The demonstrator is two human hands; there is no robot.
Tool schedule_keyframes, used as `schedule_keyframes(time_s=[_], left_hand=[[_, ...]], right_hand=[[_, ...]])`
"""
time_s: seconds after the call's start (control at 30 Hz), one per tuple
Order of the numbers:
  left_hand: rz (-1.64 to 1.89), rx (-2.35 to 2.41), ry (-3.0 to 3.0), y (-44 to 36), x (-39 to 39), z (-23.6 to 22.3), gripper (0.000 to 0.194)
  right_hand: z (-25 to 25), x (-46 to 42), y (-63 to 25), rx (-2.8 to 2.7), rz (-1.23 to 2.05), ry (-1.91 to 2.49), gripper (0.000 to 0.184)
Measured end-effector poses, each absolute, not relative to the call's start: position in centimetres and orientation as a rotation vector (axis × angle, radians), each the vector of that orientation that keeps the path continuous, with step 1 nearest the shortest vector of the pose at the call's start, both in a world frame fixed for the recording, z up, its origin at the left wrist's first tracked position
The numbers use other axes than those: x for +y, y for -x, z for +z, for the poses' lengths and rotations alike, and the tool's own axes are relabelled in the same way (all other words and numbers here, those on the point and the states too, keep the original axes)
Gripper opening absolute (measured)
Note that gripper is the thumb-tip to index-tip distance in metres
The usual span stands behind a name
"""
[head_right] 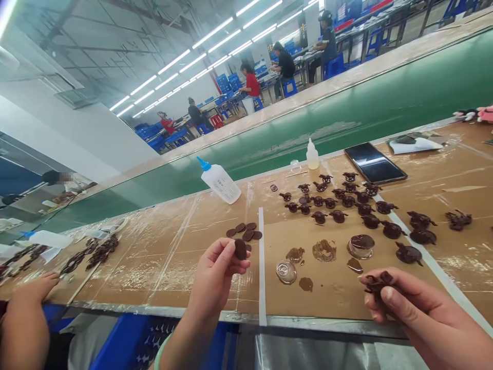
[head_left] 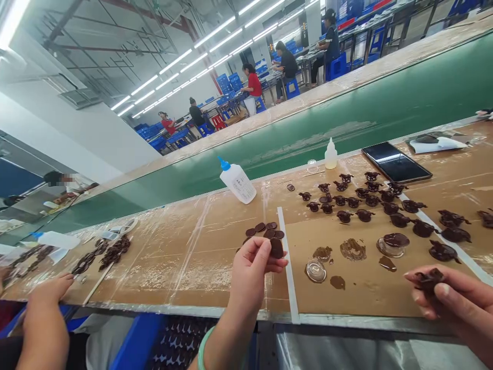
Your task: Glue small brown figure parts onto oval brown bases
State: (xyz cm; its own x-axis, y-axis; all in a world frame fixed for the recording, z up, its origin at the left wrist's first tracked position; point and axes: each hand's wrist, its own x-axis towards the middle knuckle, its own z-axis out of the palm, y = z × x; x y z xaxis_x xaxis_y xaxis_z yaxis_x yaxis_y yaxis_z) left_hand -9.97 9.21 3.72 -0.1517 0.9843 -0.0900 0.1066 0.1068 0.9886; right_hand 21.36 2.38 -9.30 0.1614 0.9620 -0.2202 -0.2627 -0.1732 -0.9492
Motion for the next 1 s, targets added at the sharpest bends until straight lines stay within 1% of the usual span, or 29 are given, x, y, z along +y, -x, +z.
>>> schedule_keyframes(time_s=[0.1, 0.17, 0.23, 0.3, 0.33, 0.37, 0.43, 0.57, 0.63, 0.73, 0.9, 1.0], left_hand=[[1.213, 1.287, -0.967, 7.6, 7.4, 4.5, 0.043], [1.202, 1.185, -0.880, 5.6, 6.4, 4.4, 0.041], [1.169, 1.129, -0.852, 3.6, 5.6, 3.9, 0.039], [1.131, 1.099, -0.864, 1.6, 4.9, 3.0, 0.037], [1.119, 1.090, -0.887, 0.7, 4.6, 2.5, 0.035], [1.119, 1.084, -0.923, -0.1, 4.3, 1.9, 0.033], [1.160, 1.084, -1.053, -1.5, 3.6, 0.6, 0.030], [1.286, 1.096, -1.406, -3.1, 2.2, -2.1, 0.029], [1.277, 1.076, -1.439, -3.3, 1.7, -3.1, 0.028], [1.192, 0.964, -1.311, -3.2, 1.7, -3.6, 0.024], [1.123, 0.778, -1.127, -3.0, 2.8, -2.3, 0.019], [1.045, 0.770, -0.939, -3.0, 3.2, -1.7, 0.024]], right_hand=[[-7.1, 3.1, -20.3, -0.769, 1.344, 1.244, 0.033], [-5.3, 3.4, -19.6, -0.908, 1.274, 1.215, 0.032], [-3.5, 3.7, -19.1, -1.113, 1.041, 1.188, 0.025], [-1.9, 4.0, -18.5, -1.315, 0.690, 1.167, 0.014], [-1.3, 4.1, -18.2, -1.398, 0.528, 1.136, 0.013], [-0.7, 4.3, -17.8, -1.462, 0.411, 1.093, 0.016], [0.0, 4.8, -17.1, -1.542, 0.289, 1.034, 0.022], [0.1, 5.3, -16.1, -1.546, 0.212, 1.073, 0.018], [-0.4, 5.3, -16.1, -1.513, 0.199, 1.096, 0.017], [-1.2, 5.1, -16.3, -1.457, 0.225, 1.144, 0.017], [-1.5, 4.8, -16.2, -1.384, 0.273, 1.203, 0.015], [-1.1, 4.6, -16.1, -1.398, 0.288, 1.191, 0.014]])
